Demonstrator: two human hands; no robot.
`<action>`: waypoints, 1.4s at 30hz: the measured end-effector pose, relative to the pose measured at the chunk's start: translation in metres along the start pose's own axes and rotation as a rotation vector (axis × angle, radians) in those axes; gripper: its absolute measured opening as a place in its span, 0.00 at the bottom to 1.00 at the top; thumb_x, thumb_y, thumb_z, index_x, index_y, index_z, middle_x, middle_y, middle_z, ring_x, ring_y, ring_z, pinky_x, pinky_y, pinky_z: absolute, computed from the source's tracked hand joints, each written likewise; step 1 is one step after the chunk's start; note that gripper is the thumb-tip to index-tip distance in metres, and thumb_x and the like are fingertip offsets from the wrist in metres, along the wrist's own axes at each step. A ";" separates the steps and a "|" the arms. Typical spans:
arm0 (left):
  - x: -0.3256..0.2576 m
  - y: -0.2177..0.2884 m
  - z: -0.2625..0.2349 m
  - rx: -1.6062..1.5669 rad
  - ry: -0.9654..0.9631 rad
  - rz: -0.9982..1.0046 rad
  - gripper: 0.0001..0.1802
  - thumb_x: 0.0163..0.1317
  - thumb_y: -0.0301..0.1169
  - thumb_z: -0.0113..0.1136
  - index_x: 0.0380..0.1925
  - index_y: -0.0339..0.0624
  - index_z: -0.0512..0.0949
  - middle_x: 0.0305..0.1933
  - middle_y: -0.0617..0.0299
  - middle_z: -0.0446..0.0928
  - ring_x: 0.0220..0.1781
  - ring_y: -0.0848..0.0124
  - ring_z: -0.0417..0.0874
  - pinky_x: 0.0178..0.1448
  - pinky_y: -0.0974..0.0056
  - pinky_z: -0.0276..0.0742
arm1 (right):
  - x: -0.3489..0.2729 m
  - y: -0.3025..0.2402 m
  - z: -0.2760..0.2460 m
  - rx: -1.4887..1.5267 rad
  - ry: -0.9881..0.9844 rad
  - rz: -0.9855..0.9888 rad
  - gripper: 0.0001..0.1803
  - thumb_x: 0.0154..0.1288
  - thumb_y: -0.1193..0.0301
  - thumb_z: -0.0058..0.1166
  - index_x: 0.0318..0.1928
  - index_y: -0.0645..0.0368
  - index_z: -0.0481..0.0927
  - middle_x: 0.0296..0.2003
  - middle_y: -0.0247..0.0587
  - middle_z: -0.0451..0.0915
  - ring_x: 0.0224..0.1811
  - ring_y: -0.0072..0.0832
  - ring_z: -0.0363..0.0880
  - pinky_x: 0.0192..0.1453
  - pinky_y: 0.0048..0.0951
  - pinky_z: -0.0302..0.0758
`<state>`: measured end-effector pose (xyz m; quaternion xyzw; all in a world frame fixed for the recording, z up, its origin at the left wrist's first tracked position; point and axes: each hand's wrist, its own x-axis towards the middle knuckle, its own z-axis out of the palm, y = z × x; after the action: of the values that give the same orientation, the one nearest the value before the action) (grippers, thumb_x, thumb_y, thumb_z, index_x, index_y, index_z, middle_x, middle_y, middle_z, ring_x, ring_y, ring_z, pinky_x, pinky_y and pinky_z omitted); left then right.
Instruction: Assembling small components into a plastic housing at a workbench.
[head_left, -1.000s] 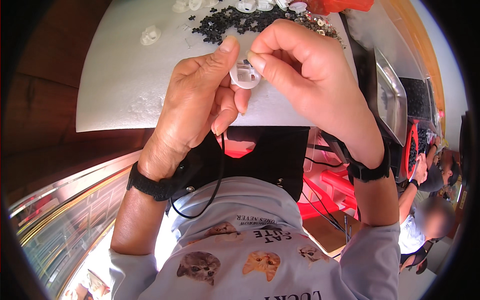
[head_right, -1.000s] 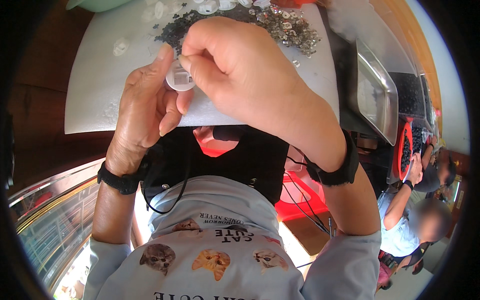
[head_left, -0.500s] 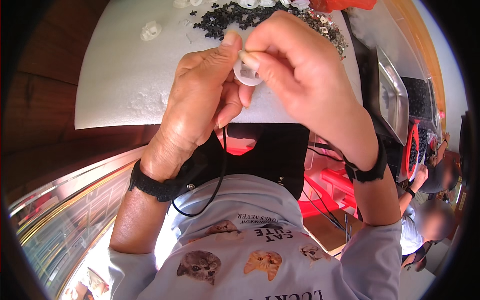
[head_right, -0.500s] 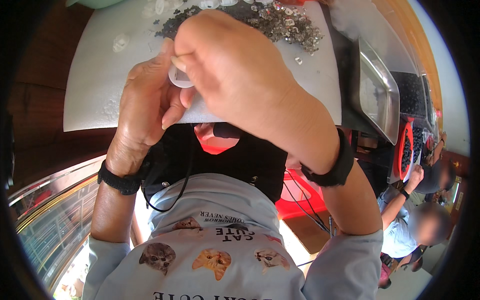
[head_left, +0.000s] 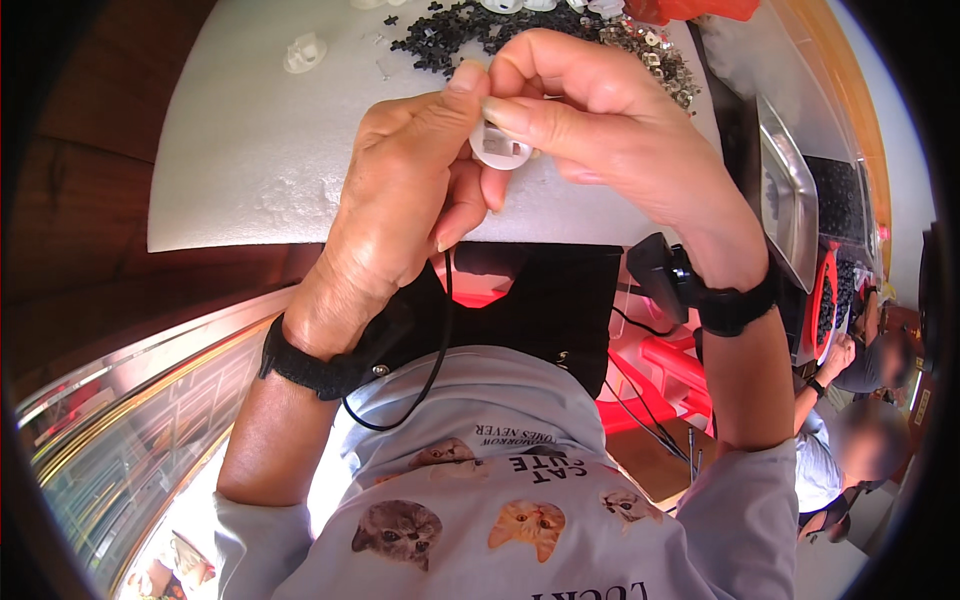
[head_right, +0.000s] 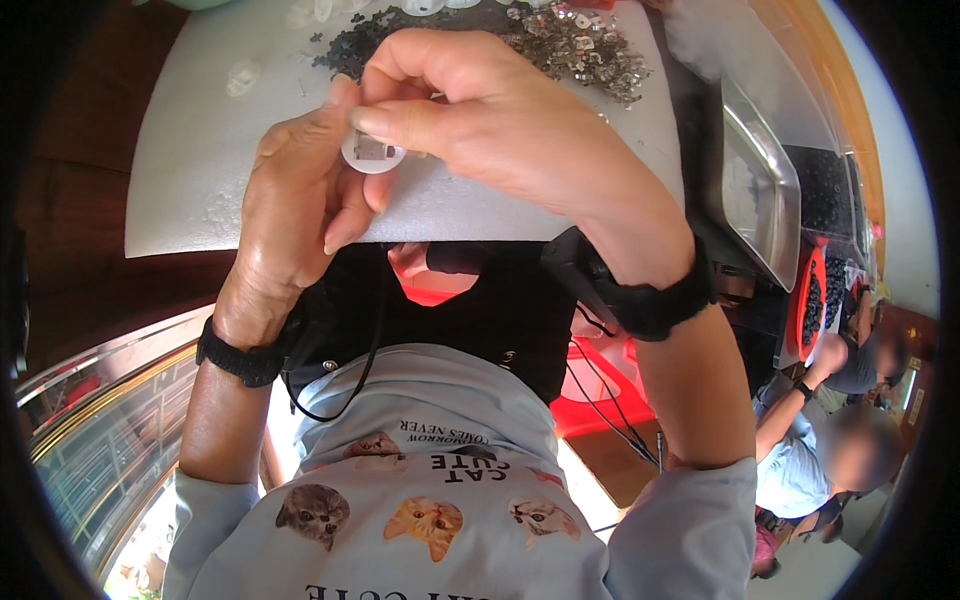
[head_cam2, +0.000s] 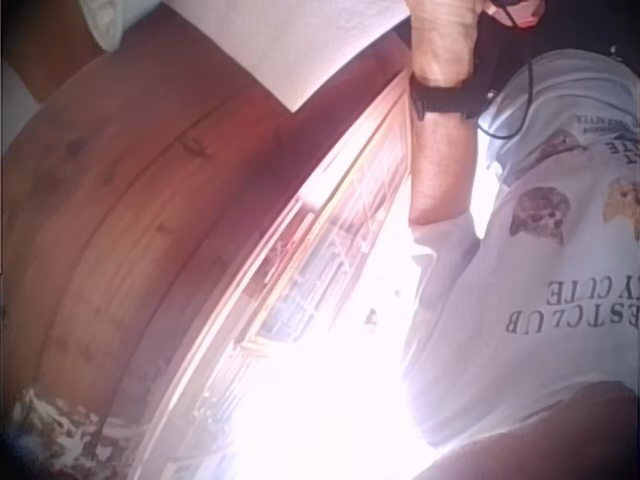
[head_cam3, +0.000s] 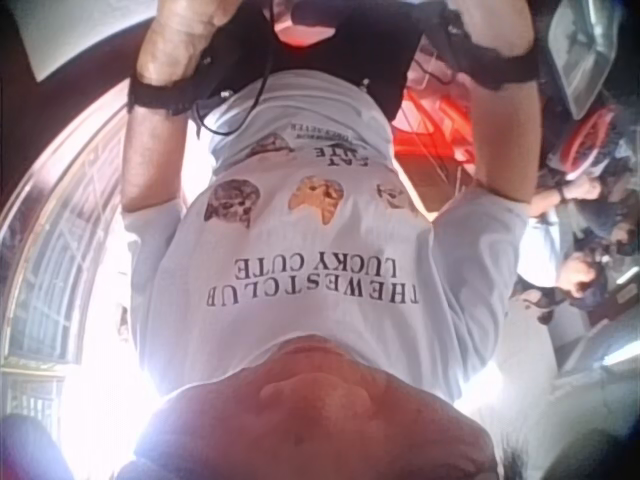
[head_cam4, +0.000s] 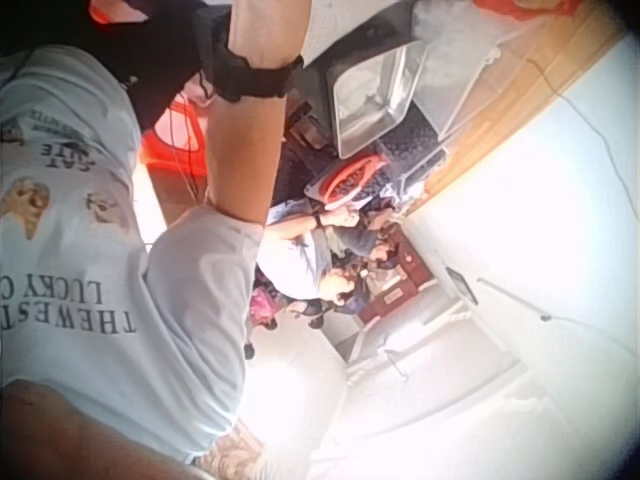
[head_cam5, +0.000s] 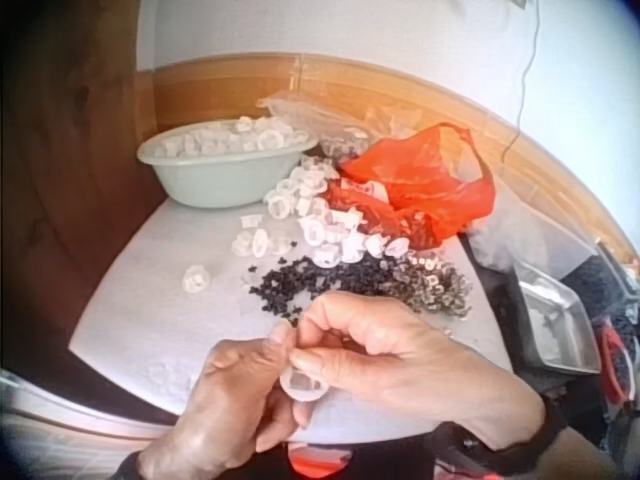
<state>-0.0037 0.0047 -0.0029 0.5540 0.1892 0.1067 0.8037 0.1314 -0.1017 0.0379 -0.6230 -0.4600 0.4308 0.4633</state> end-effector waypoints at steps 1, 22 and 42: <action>-0.001 0.000 0.000 -0.016 0.009 0.002 0.26 0.72 0.47 0.40 0.30 0.34 0.74 0.17 0.59 0.72 0.08 0.80 0.59 0.12 0.74 0.47 | 0.000 -0.001 0.001 0.019 0.027 0.040 0.07 0.65 0.72 0.54 0.37 0.63 0.75 0.27 0.32 0.77 0.31 0.19 0.81 0.31 0.20 0.70; -0.007 -0.006 -0.003 0.084 -0.113 0.028 0.20 0.73 0.38 0.42 0.53 0.32 0.71 0.23 0.59 0.76 0.21 0.75 0.79 0.23 0.74 0.73 | -0.034 0.018 0.012 -0.146 0.274 -0.022 0.11 0.69 0.69 0.48 0.34 0.66 0.73 0.24 0.42 0.76 0.26 0.23 0.73 0.31 0.28 0.70; -0.001 -0.006 -0.003 0.113 -0.154 0.002 0.15 0.66 0.26 0.47 0.48 0.30 0.77 0.23 0.59 0.79 0.23 0.76 0.80 0.31 0.73 0.77 | -0.032 0.031 0.012 -0.392 0.334 -0.178 0.08 0.63 0.74 0.50 0.29 0.63 0.70 0.19 0.51 0.73 0.19 0.45 0.71 0.23 0.38 0.66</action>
<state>-0.0060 0.0044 -0.0091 0.6052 0.1323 0.0537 0.7831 0.1189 -0.1352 0.0093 -0.7204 -0.5047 0.1826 0.4393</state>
